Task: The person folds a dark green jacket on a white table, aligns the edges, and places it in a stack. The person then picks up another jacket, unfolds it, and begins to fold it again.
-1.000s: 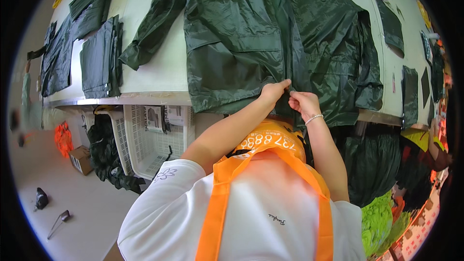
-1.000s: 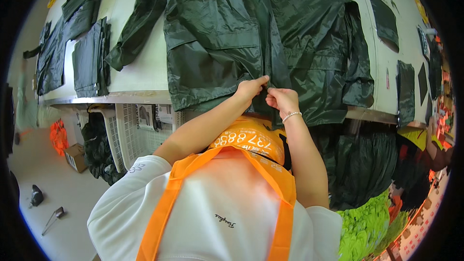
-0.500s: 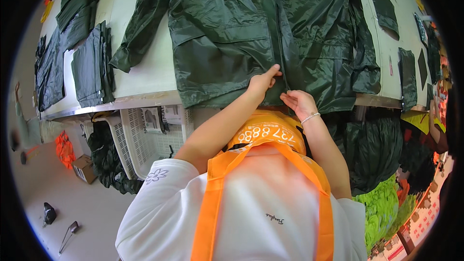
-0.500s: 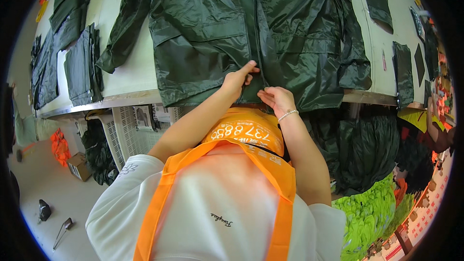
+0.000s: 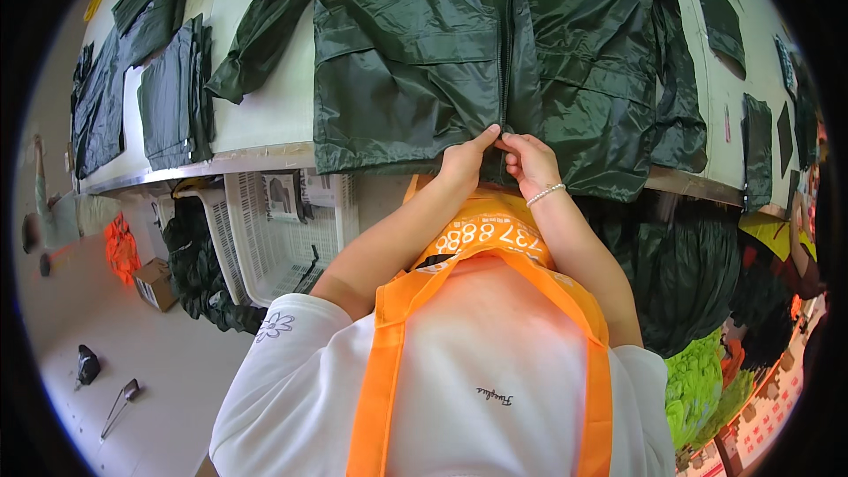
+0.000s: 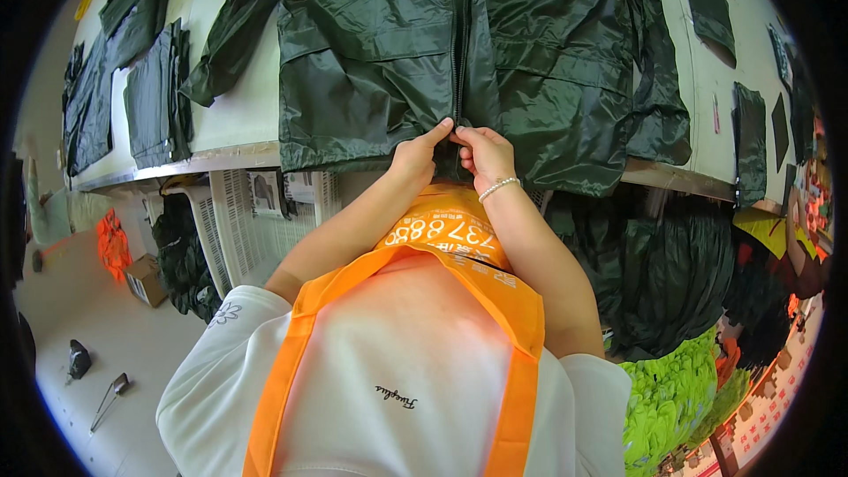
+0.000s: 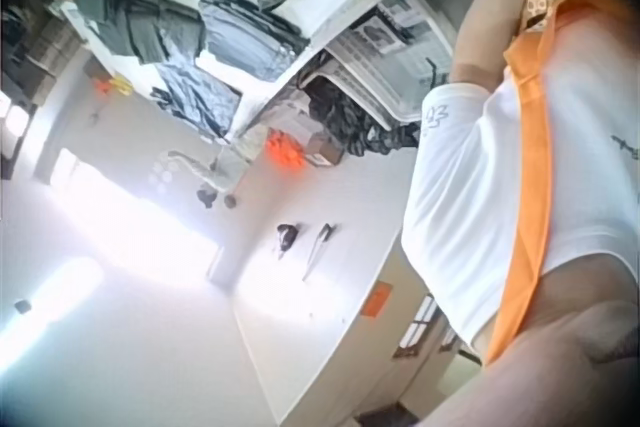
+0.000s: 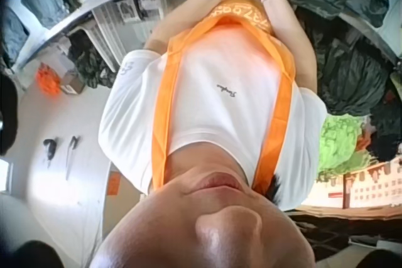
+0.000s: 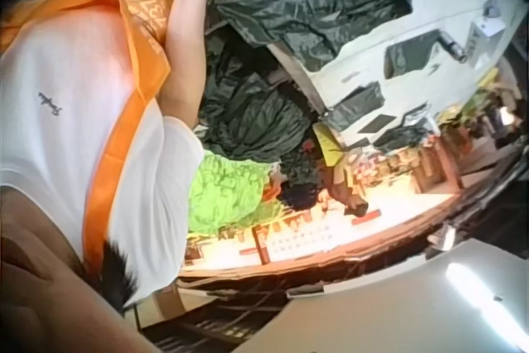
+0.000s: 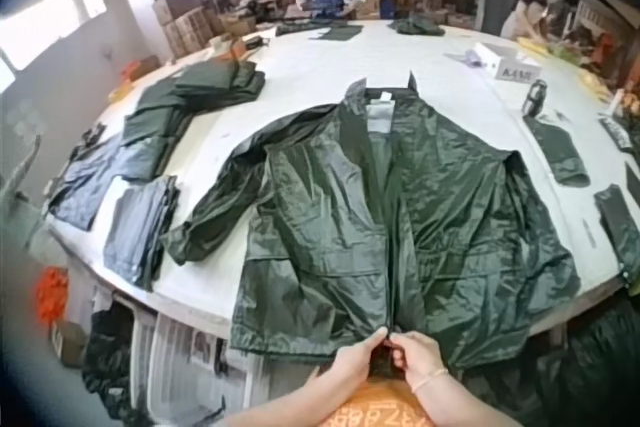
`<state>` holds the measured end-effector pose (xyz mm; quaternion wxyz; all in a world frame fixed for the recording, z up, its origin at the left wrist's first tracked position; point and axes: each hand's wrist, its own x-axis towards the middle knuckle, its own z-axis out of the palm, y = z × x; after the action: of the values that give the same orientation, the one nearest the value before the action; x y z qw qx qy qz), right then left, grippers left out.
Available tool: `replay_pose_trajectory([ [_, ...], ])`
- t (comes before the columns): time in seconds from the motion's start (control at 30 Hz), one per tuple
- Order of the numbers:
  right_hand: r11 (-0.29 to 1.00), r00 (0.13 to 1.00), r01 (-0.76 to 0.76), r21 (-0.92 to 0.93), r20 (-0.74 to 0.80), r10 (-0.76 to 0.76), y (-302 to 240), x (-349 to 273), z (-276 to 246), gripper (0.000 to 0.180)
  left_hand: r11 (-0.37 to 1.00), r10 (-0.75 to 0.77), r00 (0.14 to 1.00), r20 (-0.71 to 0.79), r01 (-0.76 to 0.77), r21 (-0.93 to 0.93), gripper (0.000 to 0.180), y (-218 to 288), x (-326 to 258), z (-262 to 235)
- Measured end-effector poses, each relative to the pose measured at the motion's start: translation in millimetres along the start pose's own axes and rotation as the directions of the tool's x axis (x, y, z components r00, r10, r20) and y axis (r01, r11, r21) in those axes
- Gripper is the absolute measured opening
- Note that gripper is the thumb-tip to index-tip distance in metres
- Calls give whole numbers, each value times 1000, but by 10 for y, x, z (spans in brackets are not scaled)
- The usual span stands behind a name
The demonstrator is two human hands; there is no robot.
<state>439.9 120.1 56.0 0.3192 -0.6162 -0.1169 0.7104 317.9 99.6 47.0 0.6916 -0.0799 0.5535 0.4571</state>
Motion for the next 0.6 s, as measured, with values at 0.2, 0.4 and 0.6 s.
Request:
replay_pose_trajectory([
  [0.2,998,1000,-3,58,14,2,11,-30,-14,9,997,33,999,-18,-34,-65,23,-66,4,42],
  [0.4,998,1000,-4,68,24,2,-28,-44,-65,8,1000,31,999,-24,-31,-2,26,-93,30,69],
  [0.6,996,999,38,79,-39,-35,26,8,-128,8,501,189,982,-16,-83,861,46,-49,29,15],
])
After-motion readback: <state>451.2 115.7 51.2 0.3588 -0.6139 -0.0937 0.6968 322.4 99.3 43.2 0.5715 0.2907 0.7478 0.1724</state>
